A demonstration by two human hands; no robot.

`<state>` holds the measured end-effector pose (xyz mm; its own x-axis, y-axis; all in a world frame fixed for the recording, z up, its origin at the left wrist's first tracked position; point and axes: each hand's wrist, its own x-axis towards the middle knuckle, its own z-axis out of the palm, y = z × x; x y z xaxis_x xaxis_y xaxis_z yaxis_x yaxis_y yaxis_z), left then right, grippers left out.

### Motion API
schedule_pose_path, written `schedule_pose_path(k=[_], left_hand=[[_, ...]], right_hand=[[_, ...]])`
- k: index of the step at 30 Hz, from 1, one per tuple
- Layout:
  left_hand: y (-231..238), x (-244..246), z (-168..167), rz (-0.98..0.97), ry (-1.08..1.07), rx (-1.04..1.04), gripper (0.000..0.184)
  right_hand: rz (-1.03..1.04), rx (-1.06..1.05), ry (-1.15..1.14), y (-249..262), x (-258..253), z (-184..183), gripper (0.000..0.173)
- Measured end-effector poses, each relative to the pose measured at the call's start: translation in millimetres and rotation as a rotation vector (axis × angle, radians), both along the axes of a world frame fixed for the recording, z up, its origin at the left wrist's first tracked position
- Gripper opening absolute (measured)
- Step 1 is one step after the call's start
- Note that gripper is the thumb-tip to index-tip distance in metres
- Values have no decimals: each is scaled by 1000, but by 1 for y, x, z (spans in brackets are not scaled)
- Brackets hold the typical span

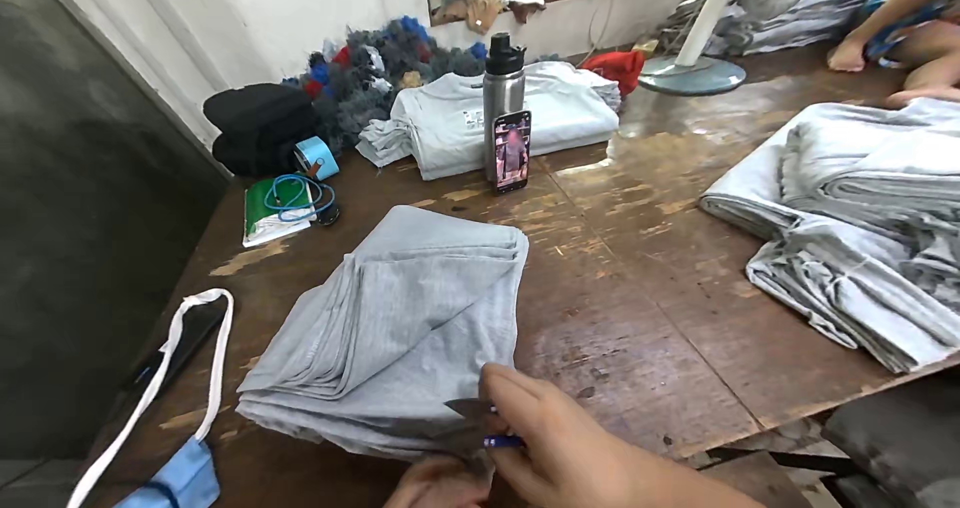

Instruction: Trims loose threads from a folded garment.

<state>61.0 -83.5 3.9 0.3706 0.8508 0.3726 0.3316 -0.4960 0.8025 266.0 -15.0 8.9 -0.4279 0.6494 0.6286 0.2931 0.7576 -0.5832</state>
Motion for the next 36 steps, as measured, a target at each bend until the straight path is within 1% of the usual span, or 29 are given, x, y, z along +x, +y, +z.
schedule_pose_path(k=[2,3,4,5,6,7,9,10,12,14,16,18,21,24,26,29,31,34,36], left_hand=[[0,4,-2,148,41,48,24],[-1,4,-4,187,47,51,23],[-1,3,-5,206,41,44,24],[-2,3,-5,218,28,29,25],[-3,2,-5,224,15,10,25],[-4,2,-6,227,-11,-9,26],[-5,3,-7,219,-54,-31,26],[-5,3,-8,217,-71,-27,25],[-4,5,-11,228,-94,-14,22],[-4,7,-11,225,-99,-9,22],[-2,8,-10,210,-91,0,21],[1,10,-11,205,-72,15,20],[4,17,-15,262,-10,45,16],[3,25,-16,307,37,22,27],[3,28,-18,316,17,41,31],[3,35,-29,366,-170,91,17],[4,36,-34,382,-254,102,12],[6,32,-34,331,-305,86,11],[4,32,-32,298,-331,26,10]], right_hand=[[-32,166,195,0,3,15,9],[7,204,291,1,6,23,12],[63,199,349,2,10,28,15],[98,159,353,2,13,29,15],[107,100,307,1,16,26,15],[104,23,217,0,17,20,19],[89,-124,-5,-3,13,0,33],[64,-161,-76,-5,10,-11,32],[4,-199,-101,-10,4,-29,20],[-35,-222,-34,-15,1,-41,12],[-26,-253,76,-17,-1,-46,9],[34,-291,246,-17,-3,-52,10],[136,-334,535,-20,-9,-57,13],[177,-341,669,-24,-16,-54,12],[198,-352,676,-25,-20,-52,12],[200,-312,626,-22,-21,-52,15],[184,-273,592,-21,-19,-55,15],[153,-228,554,-20,-15,-56,13],[151,-208,540,-20,-15,-55,12]])
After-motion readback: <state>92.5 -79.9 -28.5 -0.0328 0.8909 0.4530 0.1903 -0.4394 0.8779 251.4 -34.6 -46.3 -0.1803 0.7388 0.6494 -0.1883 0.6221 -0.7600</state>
